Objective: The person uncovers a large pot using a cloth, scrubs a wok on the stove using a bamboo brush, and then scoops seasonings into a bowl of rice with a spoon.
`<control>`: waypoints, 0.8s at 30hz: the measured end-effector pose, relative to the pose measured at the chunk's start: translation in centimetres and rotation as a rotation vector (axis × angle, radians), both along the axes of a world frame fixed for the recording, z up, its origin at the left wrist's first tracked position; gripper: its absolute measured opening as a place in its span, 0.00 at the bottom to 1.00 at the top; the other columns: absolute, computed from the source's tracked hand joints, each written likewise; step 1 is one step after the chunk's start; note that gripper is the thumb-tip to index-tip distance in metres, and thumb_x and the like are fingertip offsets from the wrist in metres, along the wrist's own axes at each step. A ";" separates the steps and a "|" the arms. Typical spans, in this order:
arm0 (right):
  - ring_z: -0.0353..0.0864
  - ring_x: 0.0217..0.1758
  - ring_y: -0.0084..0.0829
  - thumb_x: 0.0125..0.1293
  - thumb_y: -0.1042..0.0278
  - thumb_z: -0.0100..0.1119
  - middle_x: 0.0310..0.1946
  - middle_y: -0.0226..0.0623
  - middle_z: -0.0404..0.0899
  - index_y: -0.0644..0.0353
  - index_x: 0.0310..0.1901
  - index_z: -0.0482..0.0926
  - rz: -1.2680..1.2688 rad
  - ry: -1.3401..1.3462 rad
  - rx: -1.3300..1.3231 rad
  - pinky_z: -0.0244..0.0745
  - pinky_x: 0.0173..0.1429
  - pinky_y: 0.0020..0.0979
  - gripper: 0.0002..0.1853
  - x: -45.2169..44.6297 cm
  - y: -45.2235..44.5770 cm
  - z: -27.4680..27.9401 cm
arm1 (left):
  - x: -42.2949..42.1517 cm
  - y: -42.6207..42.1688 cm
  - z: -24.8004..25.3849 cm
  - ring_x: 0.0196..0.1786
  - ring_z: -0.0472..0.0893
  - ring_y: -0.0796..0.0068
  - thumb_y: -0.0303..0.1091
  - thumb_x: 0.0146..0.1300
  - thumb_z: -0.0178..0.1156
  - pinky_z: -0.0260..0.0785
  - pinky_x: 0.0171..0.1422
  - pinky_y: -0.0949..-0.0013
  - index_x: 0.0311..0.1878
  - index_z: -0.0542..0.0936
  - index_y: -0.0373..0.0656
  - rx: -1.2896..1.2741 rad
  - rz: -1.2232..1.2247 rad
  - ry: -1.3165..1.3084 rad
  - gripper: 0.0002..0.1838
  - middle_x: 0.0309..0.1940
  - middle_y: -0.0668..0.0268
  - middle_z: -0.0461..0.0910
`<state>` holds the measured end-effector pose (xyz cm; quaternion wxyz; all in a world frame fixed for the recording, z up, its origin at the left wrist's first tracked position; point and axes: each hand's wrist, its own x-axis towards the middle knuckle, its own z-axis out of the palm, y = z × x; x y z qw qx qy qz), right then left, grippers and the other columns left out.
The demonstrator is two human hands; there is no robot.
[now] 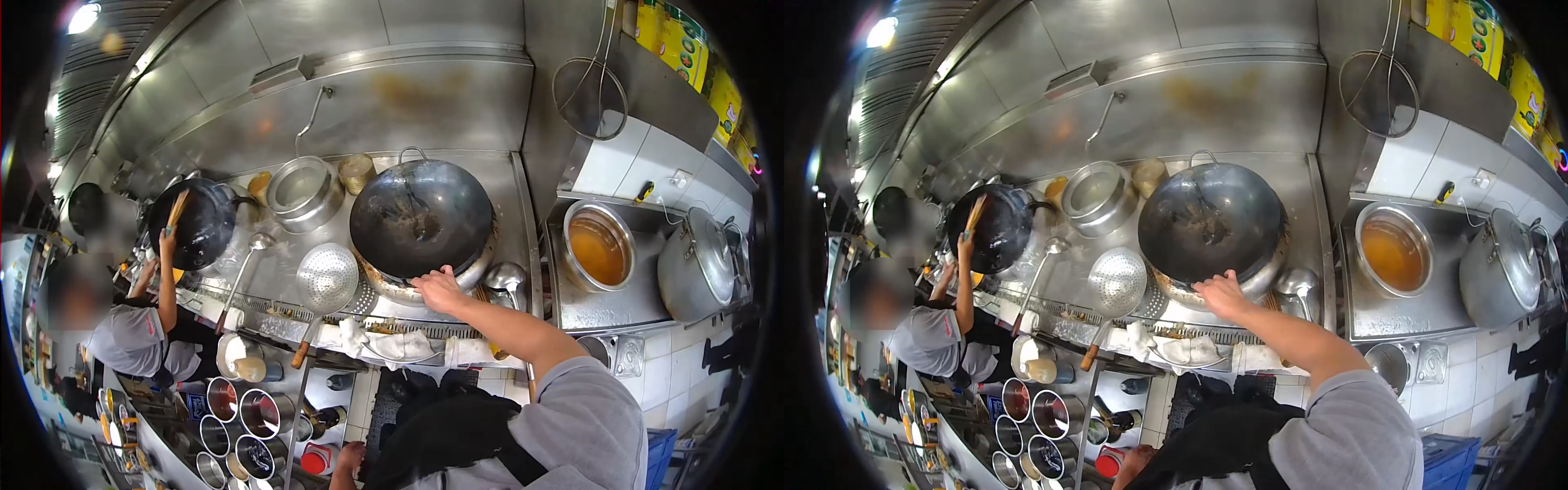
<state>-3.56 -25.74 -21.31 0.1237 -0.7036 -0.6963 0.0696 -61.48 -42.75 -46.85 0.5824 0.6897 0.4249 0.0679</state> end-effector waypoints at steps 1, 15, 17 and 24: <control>0.79 0.48 0.33 0.67 0.64 0.53 0.40 0.30 0.84 0.47 0.52 0.81 -0.012 -0.002 -0.010 0.59 0.53 0.46 0.14 0.1 0.2 -0.4 | 0.5 1.8 0.5 0.33 0.83 0.75 0.33 0.63 0.60 0.74 0.36 0.70 0.55 0.79 0.39 0.009 -0.018 0.065 0.18 0.35 0.60 0.85; 0.78 0.50 0.33 0.62 0.73 0.53 0.40 0.31 0.82 0.51 0.54 0.79 -0.028 0.036 -0.031 0.62 0.53 0.40 0.18 -0.8 0.6 0.4 | 4.7 19.5 -2.2 0.45 0.85 0.59 0.40 0.62 0.61 0.76 0.51 0.62 0.52 0.82 0.49 -0.081 -0.301 0.355 0.16 0.46 0.56 0.84; 0.80 0.49 0.34 0.56 0.76 0.53 0.41 0.30 0.83 0.51 0.50 0.79 -0.013 -0.022 -0.085 0.62 0.51 0.41 0.20 -1.1 1.6 0.1 | 5.7 20.9 0.5 0.46 0.84 0.58 0.41 0.62 0.61 0.75 0.51 0.61 0.52 0.82 0.49 -0.071 -0.301 0.372 0.17 0.45 0.55 0.84; 0.79 0.55 0.44 0.66 0.64 0.49 0.47 0.44 0.82 0.58 0.54 0.74 -0.521 0.483 0.052 0.67 0.59 0.53 0.17 -11.5 30.1 3.5 | 13.6 26.7 5.3 0.49 0.83 0.56 0.41 0.61 0.61 0.74 0.56 0.61 0.57 0.79 0.46 -0.029 -0.291 0.416 0.22 0.45 0.52 0.84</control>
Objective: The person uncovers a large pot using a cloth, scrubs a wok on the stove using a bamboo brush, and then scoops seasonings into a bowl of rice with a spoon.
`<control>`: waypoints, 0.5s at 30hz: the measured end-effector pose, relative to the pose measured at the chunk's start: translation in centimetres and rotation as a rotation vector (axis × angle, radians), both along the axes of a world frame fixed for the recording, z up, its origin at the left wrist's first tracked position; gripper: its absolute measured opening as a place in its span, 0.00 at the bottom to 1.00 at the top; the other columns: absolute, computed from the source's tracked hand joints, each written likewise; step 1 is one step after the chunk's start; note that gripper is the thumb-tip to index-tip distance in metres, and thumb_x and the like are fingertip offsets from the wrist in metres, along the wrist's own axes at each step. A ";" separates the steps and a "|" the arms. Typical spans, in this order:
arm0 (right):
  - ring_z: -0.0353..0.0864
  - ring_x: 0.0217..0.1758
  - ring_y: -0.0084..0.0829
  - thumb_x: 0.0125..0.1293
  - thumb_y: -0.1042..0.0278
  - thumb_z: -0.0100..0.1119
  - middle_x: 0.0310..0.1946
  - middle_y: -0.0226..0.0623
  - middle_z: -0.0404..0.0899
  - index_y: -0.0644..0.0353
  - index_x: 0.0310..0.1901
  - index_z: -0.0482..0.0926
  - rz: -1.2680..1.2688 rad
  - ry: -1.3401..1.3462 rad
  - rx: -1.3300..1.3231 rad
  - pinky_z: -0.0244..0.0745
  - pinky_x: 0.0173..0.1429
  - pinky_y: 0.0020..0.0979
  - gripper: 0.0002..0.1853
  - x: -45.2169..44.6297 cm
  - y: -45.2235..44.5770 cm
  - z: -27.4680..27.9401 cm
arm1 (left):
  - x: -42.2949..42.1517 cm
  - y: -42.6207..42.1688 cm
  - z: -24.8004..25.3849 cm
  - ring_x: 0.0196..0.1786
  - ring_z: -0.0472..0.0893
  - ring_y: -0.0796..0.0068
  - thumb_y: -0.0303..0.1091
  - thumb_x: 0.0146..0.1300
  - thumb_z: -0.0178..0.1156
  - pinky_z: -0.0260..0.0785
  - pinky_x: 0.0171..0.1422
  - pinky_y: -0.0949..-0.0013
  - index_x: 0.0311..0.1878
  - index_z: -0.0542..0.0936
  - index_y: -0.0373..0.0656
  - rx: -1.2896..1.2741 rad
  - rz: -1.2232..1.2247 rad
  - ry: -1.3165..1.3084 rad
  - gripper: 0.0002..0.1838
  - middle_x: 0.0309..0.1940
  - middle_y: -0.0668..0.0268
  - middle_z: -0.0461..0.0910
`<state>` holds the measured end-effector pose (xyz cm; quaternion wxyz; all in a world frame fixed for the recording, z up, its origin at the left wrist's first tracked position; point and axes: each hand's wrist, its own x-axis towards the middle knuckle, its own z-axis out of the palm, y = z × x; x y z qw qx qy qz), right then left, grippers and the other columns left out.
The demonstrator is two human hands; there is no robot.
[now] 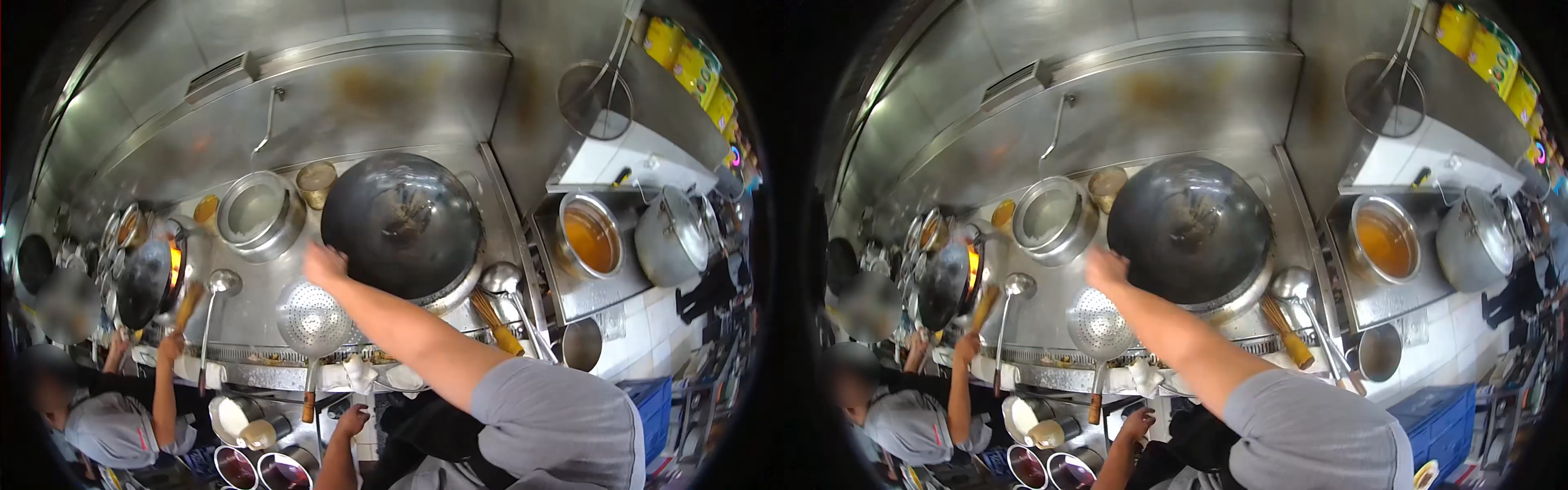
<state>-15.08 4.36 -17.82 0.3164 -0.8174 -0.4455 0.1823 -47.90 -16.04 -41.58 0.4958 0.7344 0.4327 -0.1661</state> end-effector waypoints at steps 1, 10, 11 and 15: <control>0.77 0.57 0.46 0.69 0.57 0.51 0.50 0.45 0.80 0.58 0.54 0.74 -0.032 0.146 0.205 0.66 0.61 0.55 0.18 0.0 2.4 4.5 | 1.0 1.1 0.1 0.49 0.84 0.57 0.41 0.61 0.61 0.74 0.55 0.61 0.57 0.79 0.45 -0.001 0.071 -0.047 0.21 0.45 0.53 0.84; 0.75 0.64 0.38 0.73 0.46 0.48 0.63 0.44 0.74 0.54 0.70 0.65 0.213 1.089 0.494 0.73 0.62 0.39 0.30 17.2 -20.4 11.0 | 8.0 -1.5 15.6 0.51 0.82 0.55 0.40 0.63 0.62 0.73 0.56 0.61 0.55 0.78 0.36 -0.148 -0.236 -0.240 0.21 0.49 0.52 0.82; 0.69 0.69 0.42 0.72 0.36 0.43 0.71 0.46 0.65 0.54 0.74 0.56 0.188 1.456 0.680 0.73 0.62 0.42 0.38 17.1 -23.8 8.5 | 9.6 -0.9 18.1 0.52 0.81 0.54 0.40 0.64 0.62 0.73 0.57 0.60 0.55 0.77 0.36 -0.036 -0.216 -0.391 0.22 0.51 0.50 0.81; 0.58 0.76 0.49 0.63 0.28 0.49 0.75 0.52 0.53 0.60 0.75 0.50 0.177 1.566 0.899 0.66 0.69 0.52 0.51 14.5 -31.1 4.2 | 16.8 4.8 20.4 0.64 0.70 0.44 0.28 0.62 0.59 0.61 0.70 0.52 0.63 0.71 0.36 0.598 -0.059 -0.769 0.25 0.61 0.45 0.71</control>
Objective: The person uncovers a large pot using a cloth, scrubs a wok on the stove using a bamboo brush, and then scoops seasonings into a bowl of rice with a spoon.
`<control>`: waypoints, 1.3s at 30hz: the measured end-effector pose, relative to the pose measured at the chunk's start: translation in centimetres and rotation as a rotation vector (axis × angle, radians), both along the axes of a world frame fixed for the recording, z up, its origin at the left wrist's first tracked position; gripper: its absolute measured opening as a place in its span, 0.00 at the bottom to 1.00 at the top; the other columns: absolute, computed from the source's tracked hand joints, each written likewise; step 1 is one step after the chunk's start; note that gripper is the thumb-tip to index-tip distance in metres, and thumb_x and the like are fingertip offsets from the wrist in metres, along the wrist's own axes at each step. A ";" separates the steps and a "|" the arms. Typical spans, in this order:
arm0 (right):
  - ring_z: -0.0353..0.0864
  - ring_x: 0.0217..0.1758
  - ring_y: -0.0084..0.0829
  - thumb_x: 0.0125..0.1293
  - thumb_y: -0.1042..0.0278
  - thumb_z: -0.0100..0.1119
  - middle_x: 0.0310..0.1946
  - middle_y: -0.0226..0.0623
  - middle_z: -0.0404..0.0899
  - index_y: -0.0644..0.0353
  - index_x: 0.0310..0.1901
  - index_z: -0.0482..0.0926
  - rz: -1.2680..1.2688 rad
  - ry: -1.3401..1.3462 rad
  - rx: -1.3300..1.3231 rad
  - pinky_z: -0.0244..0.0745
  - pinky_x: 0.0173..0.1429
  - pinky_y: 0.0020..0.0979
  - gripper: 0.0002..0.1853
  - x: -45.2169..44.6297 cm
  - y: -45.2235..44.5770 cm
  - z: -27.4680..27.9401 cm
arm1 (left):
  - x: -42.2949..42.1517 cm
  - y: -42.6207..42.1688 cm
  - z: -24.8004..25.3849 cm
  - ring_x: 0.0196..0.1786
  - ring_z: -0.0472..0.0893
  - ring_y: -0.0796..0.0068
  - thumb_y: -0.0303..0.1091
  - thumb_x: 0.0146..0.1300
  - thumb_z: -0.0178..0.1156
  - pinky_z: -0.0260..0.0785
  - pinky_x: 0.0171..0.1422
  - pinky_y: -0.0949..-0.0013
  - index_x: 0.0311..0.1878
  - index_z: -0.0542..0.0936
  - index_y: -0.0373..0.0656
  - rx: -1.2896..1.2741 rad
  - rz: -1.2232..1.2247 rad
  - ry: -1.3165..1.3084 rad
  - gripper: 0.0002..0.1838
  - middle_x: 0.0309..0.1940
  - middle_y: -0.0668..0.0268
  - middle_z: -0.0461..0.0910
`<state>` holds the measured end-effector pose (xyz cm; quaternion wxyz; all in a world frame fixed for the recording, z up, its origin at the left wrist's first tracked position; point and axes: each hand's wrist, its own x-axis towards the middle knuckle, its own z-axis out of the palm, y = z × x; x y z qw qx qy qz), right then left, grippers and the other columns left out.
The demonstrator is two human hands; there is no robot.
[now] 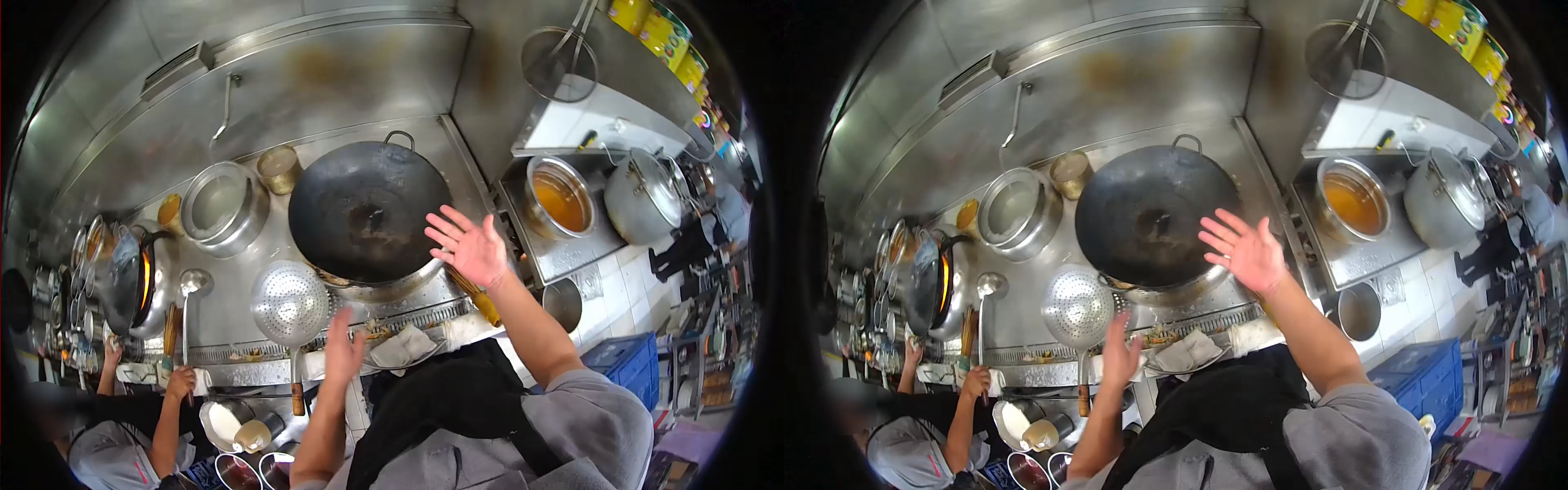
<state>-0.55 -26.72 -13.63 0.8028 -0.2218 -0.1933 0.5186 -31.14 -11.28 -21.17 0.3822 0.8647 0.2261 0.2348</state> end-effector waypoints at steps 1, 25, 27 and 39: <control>0.57 0.77 0.49 0.62 0.27 0.50 0.75 0.52 0.53 0.61 0.75 0.49 -0.029 -0.019 0.005 0.64 0.70 0.52 0.53 -0.8 -0.7 0.4 | 1.9 1.3 1.0 0.63 0.71 0.46 0.28 0.61 0.59 0.62 0.69 0.52 0.62 0.72 0.37 0.051 0.002 -0.044 0.24 0.60 0.47 0.72; 0.81 0.50 0.37 0.70 0.59 0.56 0.60 0.44 0.74 0.55 0.72 0.59 -0.143 0.004 -1.120 0.76 0.49 0.39 0.32 -12.8 -31.7 -16.0 | 11.4 0.9 -1.0 0.39 0.81 0.65 0.33 0.60 0.57 0.66 0.51 0.56 0.36 0.77 0.50 0.547 -0.153 0.270 0.02 0.30 0.66 0.79; 0.81 0.49 0.37 0.66 0.72 0.57 0.66 0.45 0.66 0.48 0.75 0.54 -0.053 -0.032 -1.250 0.76 0.43 0.35 0.37 -12.4 -30.0 -19.4 | 13.9 -2.5 -1.5 0.39 0.81 0.60 0.31 0.62 0.57 0.66 0.51 0.54 0.40 0.78 0.47 0.487 -0.103 0.280 0.05 0.32 0.64 0.80; 0.80 0.35 0.29 0.65 0.52 0.62 0.34 0.39 0.84 0.65 0.42 0.84 0.473 -0.678 -0.945 0.75 0.40 0.31 0.20 -15.4 -16.1 -30.1 | 9.1 -8.5 -0.9 0.66 0.68 0.49 0.18 0.56 0.59 0.63 0.70 0.55 0.55 0.77 0.43 0.243 0.002 0.180 0.21 0.63 0.54 0.68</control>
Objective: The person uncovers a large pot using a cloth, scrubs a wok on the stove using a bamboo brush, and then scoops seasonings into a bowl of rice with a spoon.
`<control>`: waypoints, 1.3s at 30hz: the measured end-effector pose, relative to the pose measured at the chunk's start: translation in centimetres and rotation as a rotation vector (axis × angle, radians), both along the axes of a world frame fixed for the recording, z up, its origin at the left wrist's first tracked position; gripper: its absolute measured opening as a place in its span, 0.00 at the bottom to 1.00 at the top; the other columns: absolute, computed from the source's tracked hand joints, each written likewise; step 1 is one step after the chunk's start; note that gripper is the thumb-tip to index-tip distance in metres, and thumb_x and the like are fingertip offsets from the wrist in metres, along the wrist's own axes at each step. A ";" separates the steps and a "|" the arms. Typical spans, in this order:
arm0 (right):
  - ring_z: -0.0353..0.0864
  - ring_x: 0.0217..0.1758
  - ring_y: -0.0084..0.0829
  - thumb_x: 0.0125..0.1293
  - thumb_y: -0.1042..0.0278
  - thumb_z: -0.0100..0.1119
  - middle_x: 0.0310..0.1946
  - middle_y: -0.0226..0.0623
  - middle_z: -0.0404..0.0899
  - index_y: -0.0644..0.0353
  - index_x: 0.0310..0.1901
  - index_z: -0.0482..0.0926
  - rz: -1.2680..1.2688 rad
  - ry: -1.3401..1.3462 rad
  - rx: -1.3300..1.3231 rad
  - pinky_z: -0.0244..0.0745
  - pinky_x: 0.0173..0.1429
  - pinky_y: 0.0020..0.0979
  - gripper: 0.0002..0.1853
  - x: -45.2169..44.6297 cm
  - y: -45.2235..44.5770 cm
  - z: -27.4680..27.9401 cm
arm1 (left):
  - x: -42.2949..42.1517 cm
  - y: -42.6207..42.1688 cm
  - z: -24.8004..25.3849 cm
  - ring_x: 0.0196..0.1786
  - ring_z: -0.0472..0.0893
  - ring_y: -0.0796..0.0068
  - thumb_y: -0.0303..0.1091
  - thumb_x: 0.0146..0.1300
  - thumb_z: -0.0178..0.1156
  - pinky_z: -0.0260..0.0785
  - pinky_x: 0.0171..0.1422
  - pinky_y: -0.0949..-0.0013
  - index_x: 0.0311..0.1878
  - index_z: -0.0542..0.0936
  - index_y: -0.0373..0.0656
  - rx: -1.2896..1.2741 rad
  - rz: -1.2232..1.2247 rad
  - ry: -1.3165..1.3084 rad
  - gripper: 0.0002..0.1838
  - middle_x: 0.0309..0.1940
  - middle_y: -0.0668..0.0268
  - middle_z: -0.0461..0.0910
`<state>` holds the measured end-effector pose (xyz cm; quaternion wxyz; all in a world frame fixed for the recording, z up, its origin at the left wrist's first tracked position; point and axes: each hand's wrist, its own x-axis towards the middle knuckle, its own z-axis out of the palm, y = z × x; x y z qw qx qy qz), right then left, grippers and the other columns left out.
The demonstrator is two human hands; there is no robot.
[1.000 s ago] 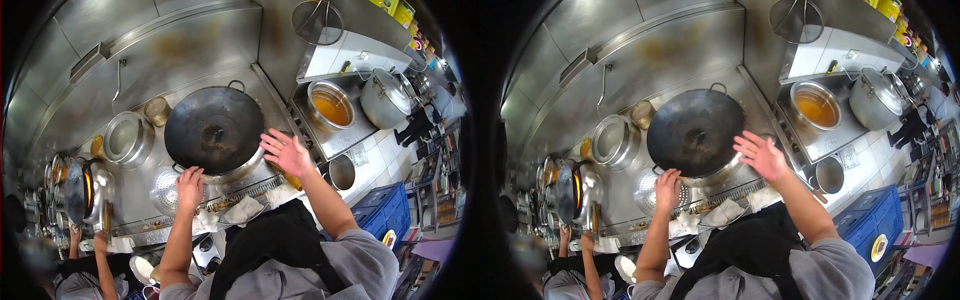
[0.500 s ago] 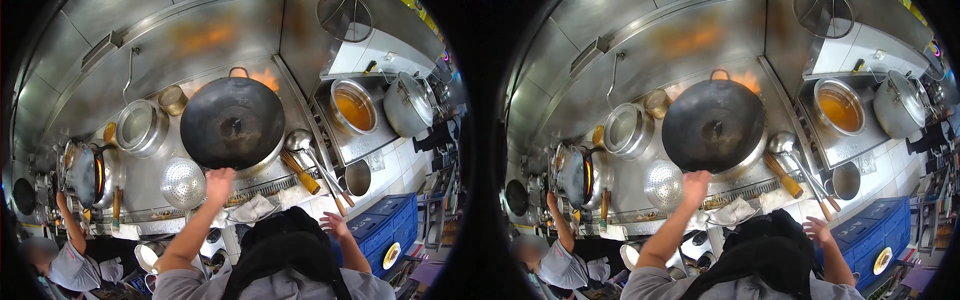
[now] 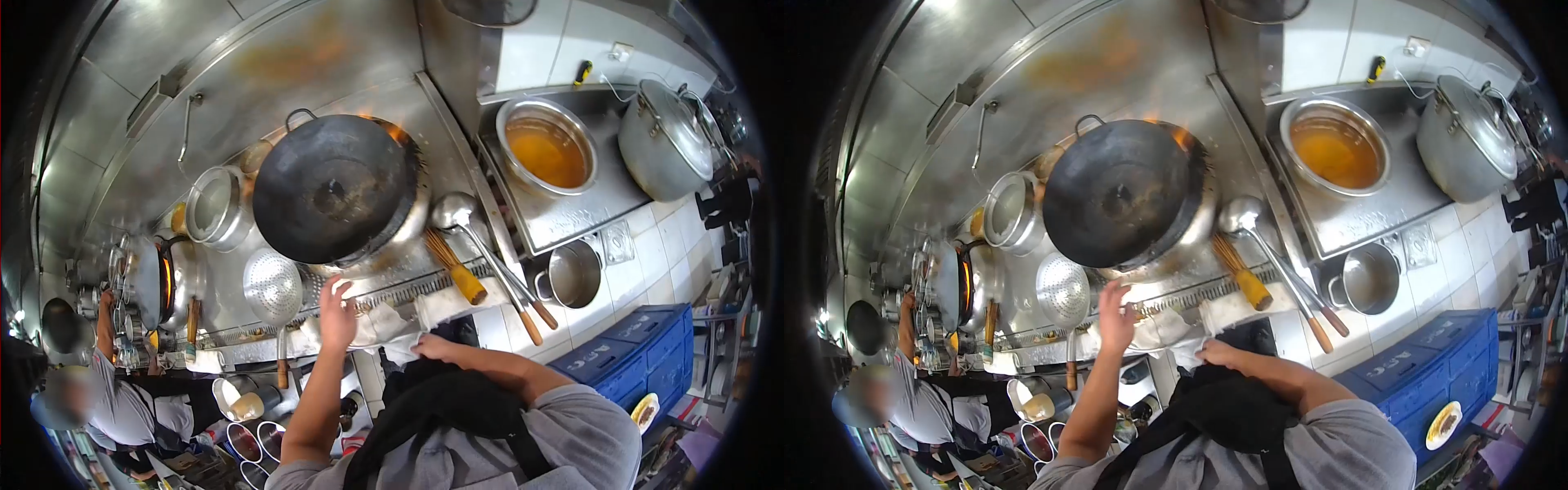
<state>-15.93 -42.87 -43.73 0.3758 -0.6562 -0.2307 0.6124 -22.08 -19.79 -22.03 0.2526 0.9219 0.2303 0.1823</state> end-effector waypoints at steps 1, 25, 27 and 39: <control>0.80 0.31 0.26 0.68 0.48 0.58 0.28 0.37 0.84 0.67 0.34 0.84 -0.076 0.105 0.033 0.74 0.38 0.30 0.24 1.5 -1.6 2.2 | -1.9 -0.5 -0.2 0.66 0.68 0.49 0.18 0.56 0.59 0.61 0.70 0.55 0.54 0.77 0.42 -0.106 0.091 -0.020 0.21 0.63 0.53 0.69; 0.81 0.45 0.58 0.58 0.56 0.67 0.38 0.57 0.81 0.58 0.54 0.64 -0.279 -0.506 -0.277 0.74 0.50 0.50 0.29 12.1 -22.2 9.2 | -2.0 -2.8 -0.9 0.63 0.70 0.46 0.18 0.55 0.59 0.62 0.69 0.54 0.57 0.72 0.39 -0.016 0.210 -0.026 0.24 0.57 0.49 0.71; 0.83 0.47 0.54 0.58 0.56 0.67 0.38 0.55 0.82 0.58 0.61 0.64 -0.157 -0.447 -0.291 0.76 0.53 0.46 0.33 12.7 -22.4 9.5 | -1.8 -3.6 -1.5 0.62 0.70 0.47 0.18 0.54 0.60 0.62 0.68 0.54 0.56 0.73 0.39 -0.042 0.174 -0.006 0.23 0.57 0.50 0.72; 0.81 0.36 0.55 0.57 0.64 0.64 0.32 0.51 0.81 0.60 0.52 0.70 -0.315 -0.707 -0.185 0.73 0.42 0.48 0.23 16.4 -25.5 9.7 | 5.0 -12.0 -3.3 0.64 0.70 0.50 0.22 0.57 0.60 0.62 0.70 0.58 0.54 0.75 0.43 -0.332 -0.325 0.006 0.20 0.57 0.53 0.73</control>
